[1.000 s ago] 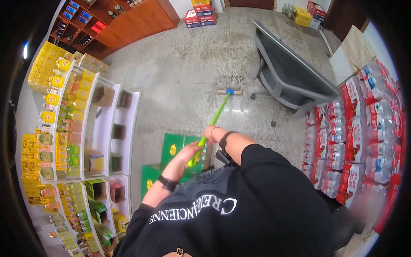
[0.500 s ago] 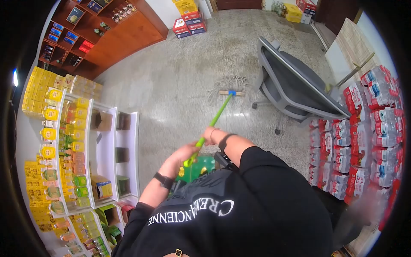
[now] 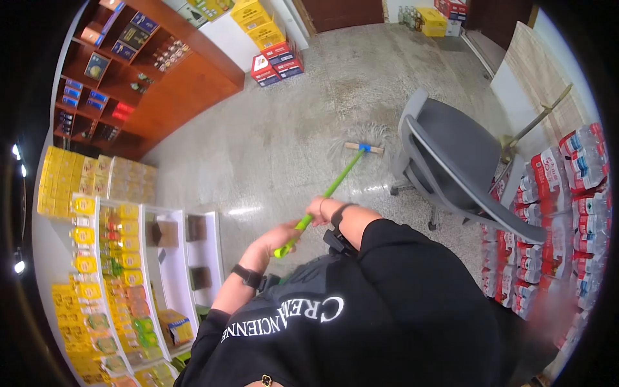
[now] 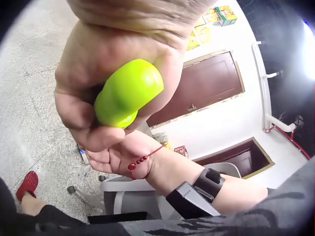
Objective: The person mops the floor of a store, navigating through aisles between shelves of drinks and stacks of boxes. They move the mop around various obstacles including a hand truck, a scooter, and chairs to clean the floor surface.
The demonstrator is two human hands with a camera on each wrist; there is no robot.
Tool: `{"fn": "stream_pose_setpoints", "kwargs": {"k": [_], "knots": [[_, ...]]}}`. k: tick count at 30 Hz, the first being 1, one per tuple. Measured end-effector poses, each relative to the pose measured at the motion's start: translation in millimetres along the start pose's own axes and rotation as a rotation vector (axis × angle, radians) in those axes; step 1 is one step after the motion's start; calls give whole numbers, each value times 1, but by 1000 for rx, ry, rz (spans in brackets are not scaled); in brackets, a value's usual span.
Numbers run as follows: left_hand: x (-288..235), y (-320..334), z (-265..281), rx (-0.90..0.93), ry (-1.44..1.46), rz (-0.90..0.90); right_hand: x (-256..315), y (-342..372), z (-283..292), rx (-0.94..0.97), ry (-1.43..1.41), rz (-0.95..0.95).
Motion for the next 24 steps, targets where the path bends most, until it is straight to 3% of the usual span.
{"fn": "stream_pose_setpoints", "kwargs": {"k": [2,9,14,15,17,24], "knots": [[-29,-22,18,18,3,-11,2,35,43,-29,-532,-318],[-81,-71,58,70,-25,50,8,-2,115,10,-508,-315],[-125,-111,76,93,-151,-10,1,-50,164,6,-318,-44],[-131,-119,81,103,-156,-10,5,-47,175,-1,-326,-48],[-146,-137,87,139,-201,-23,0,-24,199,-56,-537,-294],[-199,-199,124,219,-343,-19,3,-30,279,-175,-680,-318]]}}
Point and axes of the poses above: each hand's wrist, its own y-axis away from the middle knuckle, its own z-axis out of the back of the hand, x = y × z, the point moved 10 cm from there along -y, towards the middle knuckle, and after that the axes turned 9 degrees about -z, right-handed, at the moved point
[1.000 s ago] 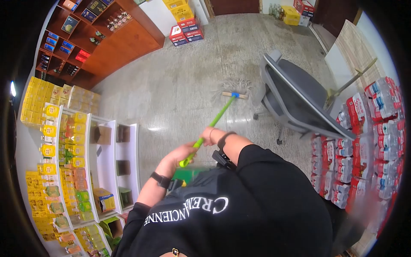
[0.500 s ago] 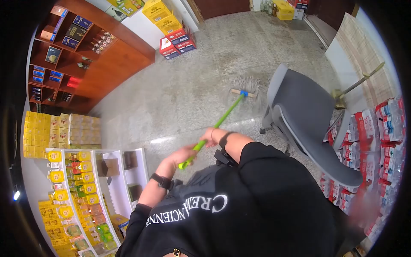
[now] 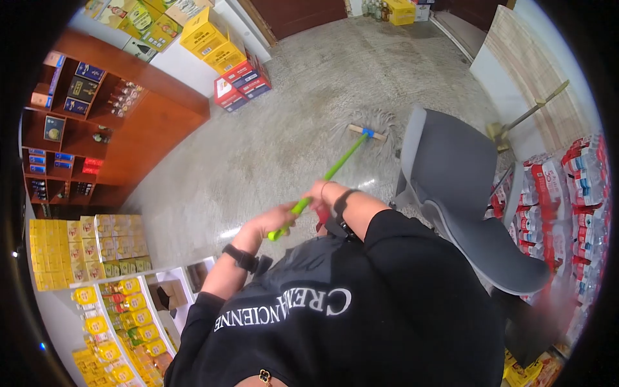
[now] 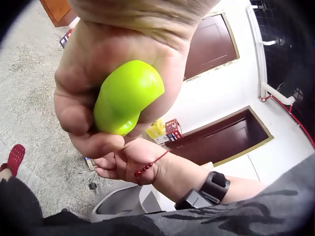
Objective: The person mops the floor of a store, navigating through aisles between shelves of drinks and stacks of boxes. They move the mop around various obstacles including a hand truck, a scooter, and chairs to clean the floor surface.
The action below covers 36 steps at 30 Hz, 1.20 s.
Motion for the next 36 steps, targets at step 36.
{"fn": "stream_pose_setpoints", "kwargs": {"k": [36], "knots": [[-188,-233,202,443,-407,-82,167,-71,248,-244,-608,0]]}}
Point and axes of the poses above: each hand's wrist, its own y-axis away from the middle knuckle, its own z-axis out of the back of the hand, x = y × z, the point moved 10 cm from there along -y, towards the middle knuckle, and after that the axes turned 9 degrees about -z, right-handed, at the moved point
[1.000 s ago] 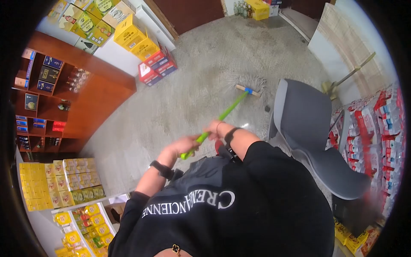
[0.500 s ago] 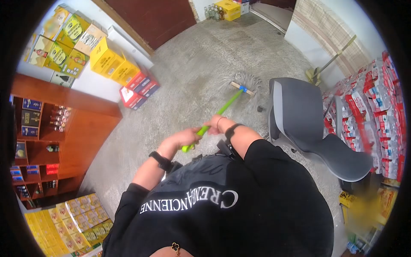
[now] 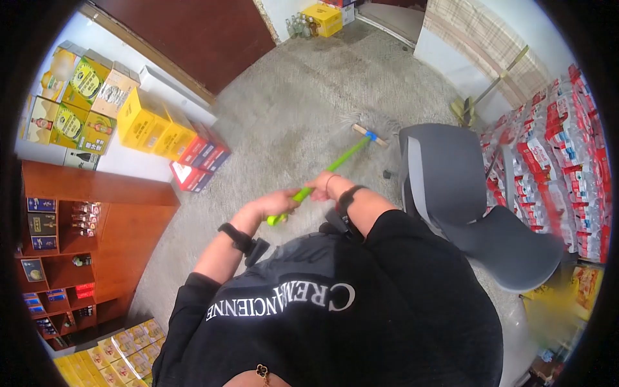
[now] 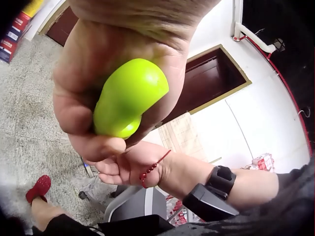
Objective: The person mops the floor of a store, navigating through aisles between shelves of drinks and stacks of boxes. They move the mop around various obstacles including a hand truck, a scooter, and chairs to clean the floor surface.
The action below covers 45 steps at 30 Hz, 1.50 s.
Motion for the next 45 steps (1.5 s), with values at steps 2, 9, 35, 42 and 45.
{"fn": "stream_pose_setpoints", "kwargs": {"k": [2,9,35,42,45], "knots": [[-17,-17,24,3,-32,0,24,-11,20,14,-23,32],[-88,-85,85,87,-147,51,95,-22,104,-27,-79,48],[-207,-306,236,211,8,-15,249,-76,307,-72,-485,90],[-246,-356,331,110,18,-22,349,-110,357,-77,-450,112],[-257,-377,363,125,7,-30,378,-126,377,-126,-382,43]]}}
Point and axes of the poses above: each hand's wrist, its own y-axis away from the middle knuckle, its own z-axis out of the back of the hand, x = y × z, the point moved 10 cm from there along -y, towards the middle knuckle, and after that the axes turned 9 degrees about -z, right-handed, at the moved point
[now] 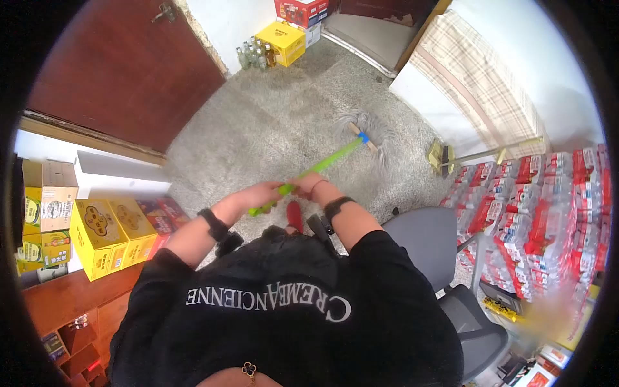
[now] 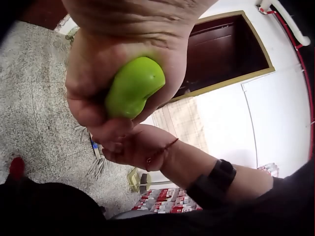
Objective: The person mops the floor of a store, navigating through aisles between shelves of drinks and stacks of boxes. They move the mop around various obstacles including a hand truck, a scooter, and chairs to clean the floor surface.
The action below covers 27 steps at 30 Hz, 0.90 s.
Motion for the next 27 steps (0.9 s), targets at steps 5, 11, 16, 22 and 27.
{"fn": "stream_pose_setpoints", "kwargs": {"k": [5,11,16,22,27], "knots": [[-6,-23,38,-56,-56,15,41,-44,8,41,220,16],[-16,-53,79,-142,145,-98,98,-38,7,56,100,10],[-20,-67,102,-186,246,-66,131,-49,13,-23,168,-2],[-33,-77,120,-247,340,-62,167,-52,17,-36,277,-1],[-40,-71,142,-286,418,-70,192,-71,8,66,413,11]]}}
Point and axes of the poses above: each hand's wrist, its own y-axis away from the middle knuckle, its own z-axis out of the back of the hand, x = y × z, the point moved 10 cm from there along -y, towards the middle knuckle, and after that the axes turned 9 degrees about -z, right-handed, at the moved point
